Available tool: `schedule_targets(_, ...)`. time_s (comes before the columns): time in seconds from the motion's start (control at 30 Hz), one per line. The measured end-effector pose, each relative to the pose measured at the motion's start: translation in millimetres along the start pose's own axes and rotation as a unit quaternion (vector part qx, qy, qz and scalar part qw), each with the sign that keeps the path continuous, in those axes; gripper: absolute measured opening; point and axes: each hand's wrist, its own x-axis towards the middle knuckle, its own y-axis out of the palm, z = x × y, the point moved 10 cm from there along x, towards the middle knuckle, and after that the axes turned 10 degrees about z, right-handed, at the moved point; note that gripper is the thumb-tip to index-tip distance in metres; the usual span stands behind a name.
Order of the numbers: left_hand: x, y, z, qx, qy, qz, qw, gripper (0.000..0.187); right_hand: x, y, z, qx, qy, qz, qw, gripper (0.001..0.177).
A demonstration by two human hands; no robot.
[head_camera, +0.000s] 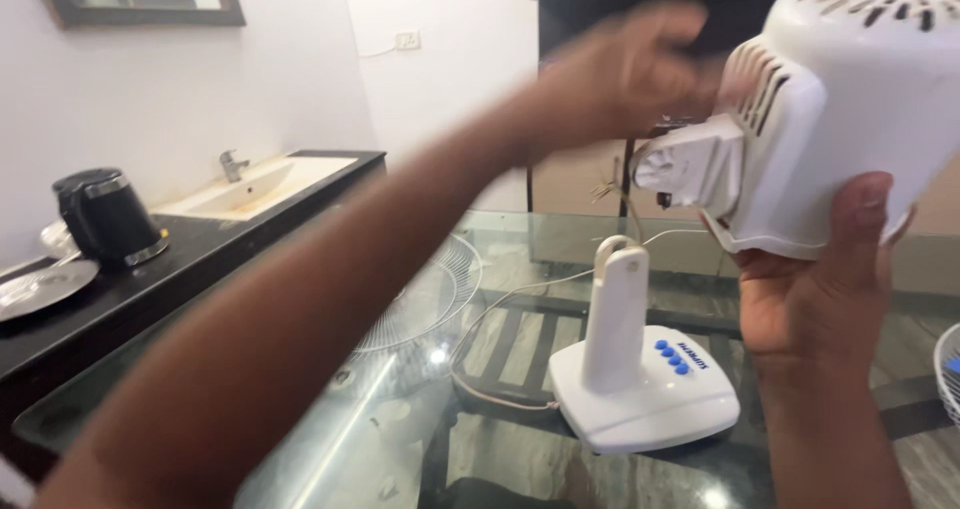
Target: The person uses a screwdriver to tighten screws on a white fan motor housing, then attaches the motor to the fan stand. The person handles the motor housing, screwdriver, and fan stand.
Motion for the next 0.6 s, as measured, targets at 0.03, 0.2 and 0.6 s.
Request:
schedule_targets(0.03,-9,15,8,-0.031,0.002,-0.012,0.999,0.123,2,-5,-5,0.015,0.021,-0.014,1.0,0.102)
schedule_targets(0.2,-18,21,38,-0.105,0.072,-0.13,0.983,0.141,12,-14,-13,-0.132,0.01,0.027,0.991,0.112)
schedule_targets(0.6,-85,46,83,-0.183,0.035,-0.228,0.956,0.12,17,-2,-46,-0.336,-0.001,0.092,0.937,0.094)
